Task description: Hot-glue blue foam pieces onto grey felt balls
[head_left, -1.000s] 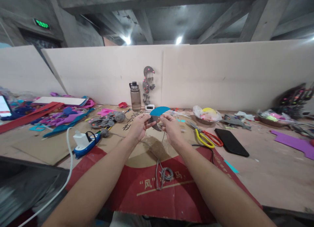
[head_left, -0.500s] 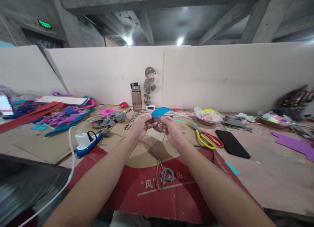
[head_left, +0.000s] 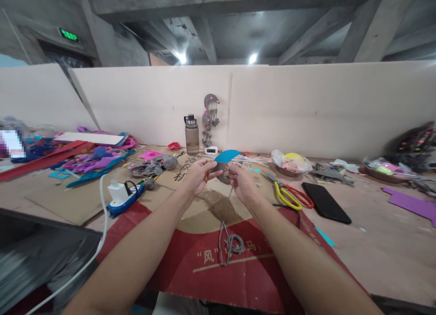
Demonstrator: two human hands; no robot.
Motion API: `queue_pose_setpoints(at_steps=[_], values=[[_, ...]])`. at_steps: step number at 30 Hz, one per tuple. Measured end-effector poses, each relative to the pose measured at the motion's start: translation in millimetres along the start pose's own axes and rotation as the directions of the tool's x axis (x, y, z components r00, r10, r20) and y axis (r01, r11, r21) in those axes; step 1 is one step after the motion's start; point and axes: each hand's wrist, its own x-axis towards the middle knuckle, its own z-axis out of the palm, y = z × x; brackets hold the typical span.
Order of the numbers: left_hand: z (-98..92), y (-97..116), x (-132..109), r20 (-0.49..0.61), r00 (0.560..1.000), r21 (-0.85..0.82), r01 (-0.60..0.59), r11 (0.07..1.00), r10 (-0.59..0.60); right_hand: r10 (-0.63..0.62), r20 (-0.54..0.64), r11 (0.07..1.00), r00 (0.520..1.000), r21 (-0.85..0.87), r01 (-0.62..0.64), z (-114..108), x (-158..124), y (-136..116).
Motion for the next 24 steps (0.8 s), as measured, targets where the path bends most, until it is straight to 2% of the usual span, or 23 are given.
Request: queue_pose_setpoints(at_steps=[6, 13, 24], values=[[-3.6, -1.8, 1.4, -0.025, 1.0, 0.011, -0.015, 1.0, 0.015, 0.006, 0.042, 0.999, 0.999, 0.032, -0.008, 2.9, -2.3, -0.9], [-5.7, -3.3, 3.5, -0.047, 0.999, 0.012, -0.009, 1.0, 0.009, -0.011, 0.043, 0.996, 0.999, -0.091, 0.015, 5.9, -5.0, -1.0], [-2.3, 0.1, 1.7, 0.016, 1.0, -0.009, -0.006, 1.0, 0.006, -0.191, 0.012, 0.952, 0.982, -0.243, 0.188, -2.6, 3.1, 6.2]])
